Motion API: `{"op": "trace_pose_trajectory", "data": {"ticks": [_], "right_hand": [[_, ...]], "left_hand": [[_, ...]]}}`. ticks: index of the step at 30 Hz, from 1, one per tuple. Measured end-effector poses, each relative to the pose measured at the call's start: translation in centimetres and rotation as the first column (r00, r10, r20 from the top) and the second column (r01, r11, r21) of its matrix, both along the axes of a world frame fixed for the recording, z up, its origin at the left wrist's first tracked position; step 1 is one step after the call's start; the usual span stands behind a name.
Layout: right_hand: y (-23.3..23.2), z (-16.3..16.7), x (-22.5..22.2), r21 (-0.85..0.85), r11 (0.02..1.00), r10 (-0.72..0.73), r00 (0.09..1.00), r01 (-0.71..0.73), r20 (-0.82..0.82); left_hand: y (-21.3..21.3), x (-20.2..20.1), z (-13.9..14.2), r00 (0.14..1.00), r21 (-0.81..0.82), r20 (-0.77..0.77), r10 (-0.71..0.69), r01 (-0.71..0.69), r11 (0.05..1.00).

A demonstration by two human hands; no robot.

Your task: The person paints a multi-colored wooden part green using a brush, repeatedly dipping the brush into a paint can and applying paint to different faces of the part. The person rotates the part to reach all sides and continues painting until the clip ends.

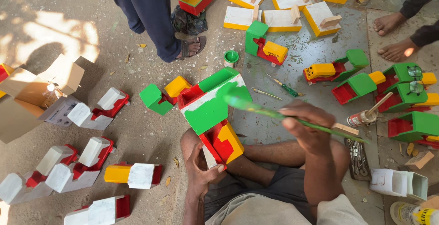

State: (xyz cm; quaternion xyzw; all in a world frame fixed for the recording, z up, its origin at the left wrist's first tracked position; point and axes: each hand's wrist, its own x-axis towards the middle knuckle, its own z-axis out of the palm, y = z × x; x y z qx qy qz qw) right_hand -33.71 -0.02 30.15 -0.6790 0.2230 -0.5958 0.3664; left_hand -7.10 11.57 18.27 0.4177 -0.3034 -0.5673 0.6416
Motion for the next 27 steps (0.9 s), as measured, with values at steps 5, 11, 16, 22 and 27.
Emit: {"op": "trace_pose_trajectory", "data": {"ticks": [5, 11, 16, 22, 27], "right_hand": [[-1.8, -0.7, -0.7, 0.049, 0.997, -0.057, 0.997, 0.059, -0.044], [-2.0, -0.7, -2.5, 0.243, 0.970, -0.091, 0.965, 0.030, 0.247], [-1.7, -1.1, -1.7, 0.136, 0.987, 0.065, 0.989, -0.083, 0.129], [-3.4, -1.4, -2.8, 0.248, 0.968, -0.079, 0.982, 0.035, 0.171], [-2.9, -2.4, -3.7, 0.228, 0.972, -0.015, 0.964, -0.048, 0.266]], "left_hand": [[0.1, -0.1, 0.2, 1.000, 0.009, -0.002, -0.010, 0.010, 1.000], [0.0, -0.3, -0.1, 1.000, 0.026, -0.003, -0.019, 0.019, 0.999], [-0.1, -0.6, 0.0, 0.999, 0.009, -0.019, -0.035, 0.035, 0.999], [0.1, -0.7, 0.1, 0.999, 0.011, -0.022, -0.032, 0.032, 0.999], [0.1, -1.0, -0.3, 0.999, 0.000, -0.017, -0.050, 0.050, 0.999]]}}
